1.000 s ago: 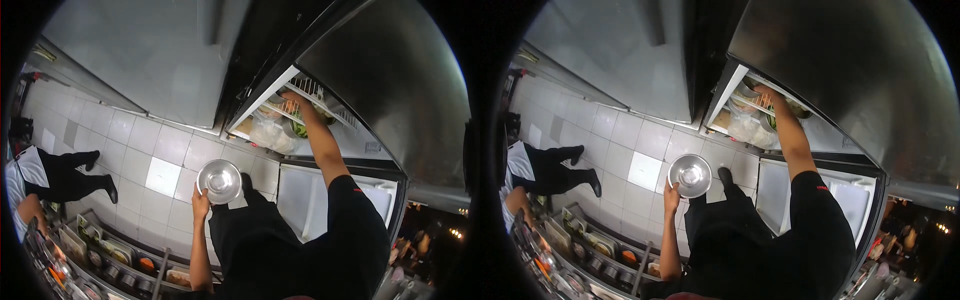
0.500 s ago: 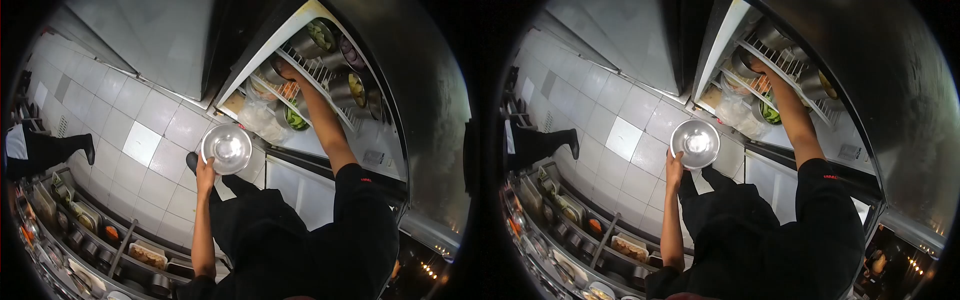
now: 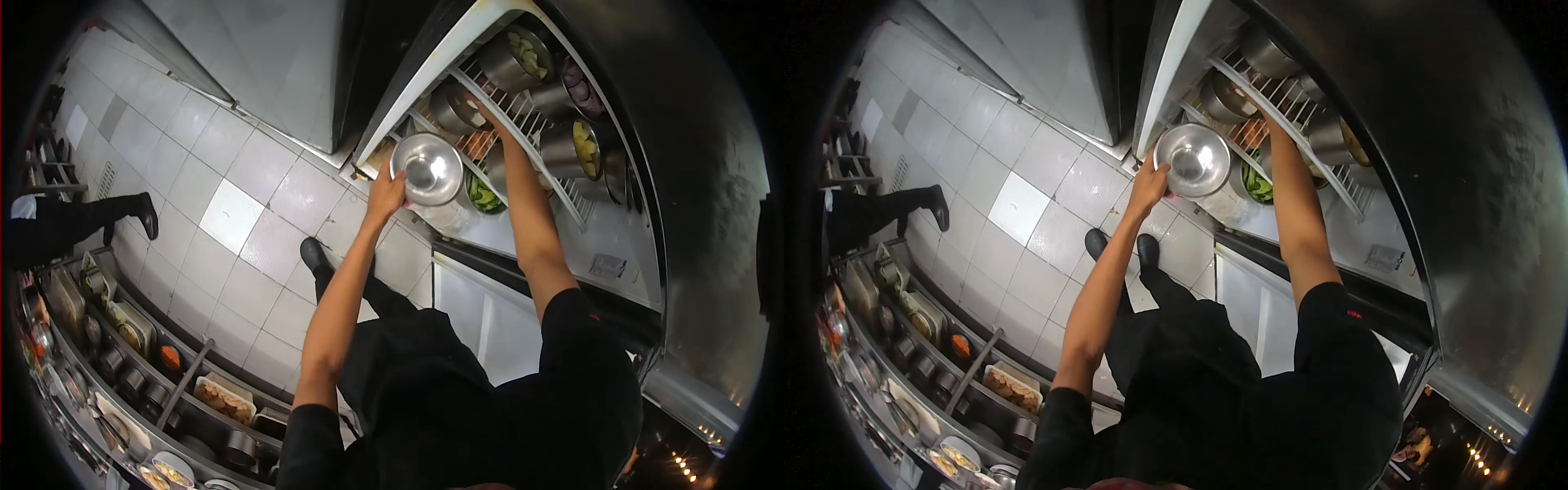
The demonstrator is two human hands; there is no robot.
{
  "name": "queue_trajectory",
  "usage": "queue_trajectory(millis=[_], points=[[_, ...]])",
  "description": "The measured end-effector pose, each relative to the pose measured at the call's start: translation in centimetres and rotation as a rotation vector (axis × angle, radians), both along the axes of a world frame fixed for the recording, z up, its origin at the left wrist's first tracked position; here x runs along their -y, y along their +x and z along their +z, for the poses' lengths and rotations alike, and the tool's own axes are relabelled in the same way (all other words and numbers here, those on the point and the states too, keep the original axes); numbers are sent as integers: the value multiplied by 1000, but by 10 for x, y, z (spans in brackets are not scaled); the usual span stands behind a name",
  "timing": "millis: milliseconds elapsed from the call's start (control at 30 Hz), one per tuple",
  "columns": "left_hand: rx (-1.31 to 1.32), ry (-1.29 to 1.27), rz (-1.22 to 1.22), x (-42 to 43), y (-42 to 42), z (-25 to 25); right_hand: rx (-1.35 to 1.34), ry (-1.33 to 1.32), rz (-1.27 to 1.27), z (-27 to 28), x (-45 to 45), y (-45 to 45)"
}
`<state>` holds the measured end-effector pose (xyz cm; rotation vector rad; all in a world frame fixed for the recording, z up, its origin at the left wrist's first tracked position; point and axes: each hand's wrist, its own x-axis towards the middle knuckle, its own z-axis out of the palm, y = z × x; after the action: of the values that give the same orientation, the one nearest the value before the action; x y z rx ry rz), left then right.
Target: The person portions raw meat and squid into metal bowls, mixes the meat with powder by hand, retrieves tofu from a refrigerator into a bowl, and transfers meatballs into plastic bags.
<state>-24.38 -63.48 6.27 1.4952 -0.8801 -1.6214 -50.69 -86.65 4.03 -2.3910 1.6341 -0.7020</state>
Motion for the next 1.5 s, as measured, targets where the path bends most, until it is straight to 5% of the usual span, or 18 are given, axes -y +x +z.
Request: queue_trajectory(millis=[100,233,333,467,633,700,800,833,867,967,1100,1267,1333,1400,1433,1500], points=[[141,-58,34,27,-11,10,312,124,-21,19,-20,6],[-52,-1,41,45,-16,-1,710,427,59,55,-72,52],[-86,2,83,36,-16,-3,539,654,41,98,-121,88],[-99,1,100,29,-4,-4,473,661,185,74,-127,81],[-96,-20,108,24,5,-9,474,877,71,98,-135,79],[-88,-31,121,19,9,-21,331,371,-55,73,-121,65],[-55,-68,136,2,15,-35,125,75,9,84,-136,65],[-103,-34,211,-8,17,-27,260,267,-70,86,-151,72],[-156,4,284,-18,18,-20,184,65,21,80,-161,74],[-156,37,364,-52,23,0,267,343,-52,126,-204,91],[-27,31,195,-107,29,21,187,2,-123,162,-223,73],[-152,86,344,-184,52,-9,60,-358,-365,243,-201,13],[-39,129,414,-222,67,-48,217,-299,-367,261,-185,-9],[6,119,462,-253,90,-48,-128,-427,-224,263,-157,-63],[0,140,476,-269,102,-58,-238,-355,-455,257,-126,-109],[26,183,546,-299,124,-75,-188,-362,-311,259,-94,-135]])
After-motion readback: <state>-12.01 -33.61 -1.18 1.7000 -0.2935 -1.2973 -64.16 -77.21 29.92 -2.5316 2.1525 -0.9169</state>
